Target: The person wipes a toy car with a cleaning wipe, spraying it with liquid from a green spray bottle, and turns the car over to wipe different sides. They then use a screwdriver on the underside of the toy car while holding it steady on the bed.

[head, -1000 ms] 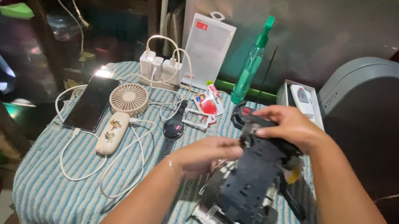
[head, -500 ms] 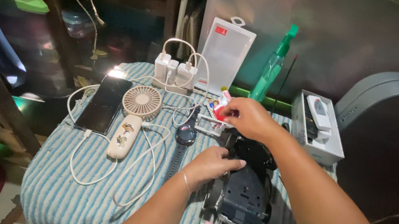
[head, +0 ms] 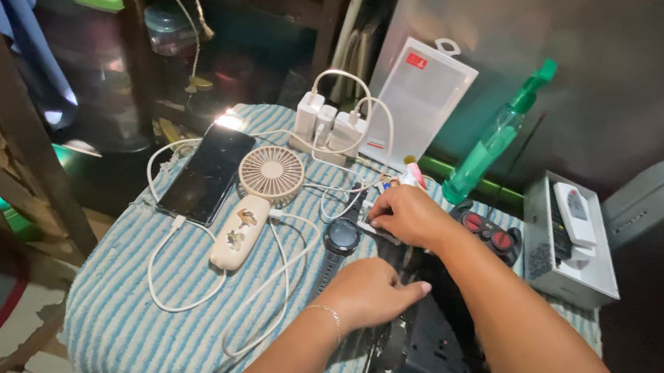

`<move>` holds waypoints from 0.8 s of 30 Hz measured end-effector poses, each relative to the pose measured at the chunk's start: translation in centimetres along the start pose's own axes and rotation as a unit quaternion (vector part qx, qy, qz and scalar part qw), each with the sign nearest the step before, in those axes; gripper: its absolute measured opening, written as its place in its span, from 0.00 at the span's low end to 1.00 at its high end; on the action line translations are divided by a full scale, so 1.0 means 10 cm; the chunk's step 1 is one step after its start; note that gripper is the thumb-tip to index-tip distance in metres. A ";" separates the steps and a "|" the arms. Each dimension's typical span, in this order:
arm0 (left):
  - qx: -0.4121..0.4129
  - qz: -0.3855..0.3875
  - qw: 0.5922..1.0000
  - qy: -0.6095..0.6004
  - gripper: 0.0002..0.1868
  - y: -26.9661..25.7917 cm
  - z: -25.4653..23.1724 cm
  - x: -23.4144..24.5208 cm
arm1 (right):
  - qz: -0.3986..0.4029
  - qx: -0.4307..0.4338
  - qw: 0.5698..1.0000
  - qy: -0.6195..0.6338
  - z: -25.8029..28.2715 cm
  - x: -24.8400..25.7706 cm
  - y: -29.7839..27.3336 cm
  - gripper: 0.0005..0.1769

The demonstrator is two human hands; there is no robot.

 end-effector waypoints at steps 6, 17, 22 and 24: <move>0.002 0.011 1.000 0.003 0.35 -0.03 -0.03 0.02 | 0.022 -0.068 0.997 -0.015 -0.16 -0.09 0.04 0.10; 0.012 0.020 1.000 -0.004 0.35 -0.06 -0.04 0.04 | 0.025 -0.129 0.989 0.069 -0.30 -0.20 0.15 0.09; 0.014 0.020 1.000 -0.005 0.35 -0.06 -0.02 0.03 | 0.009 -0.150 0.981 0.124 -0.35 -0.28 0.16 0.06; 0.010 0.018 1.000 -0.006 0.34 -0.04 -0.02 0.03 | 0.012 -0.158 0.981 0.114 -0.33 -0.25 0.18 0.05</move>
Point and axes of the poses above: each hand's wrist, its own y-axis towards the middle knuckle, its own x-axis out of the back of the hand, z = x × y, the point moved 10 cm from there along y, towards the middle knuckle, and after that the axes turned 5 degrees about x, right-handed, at the moved point
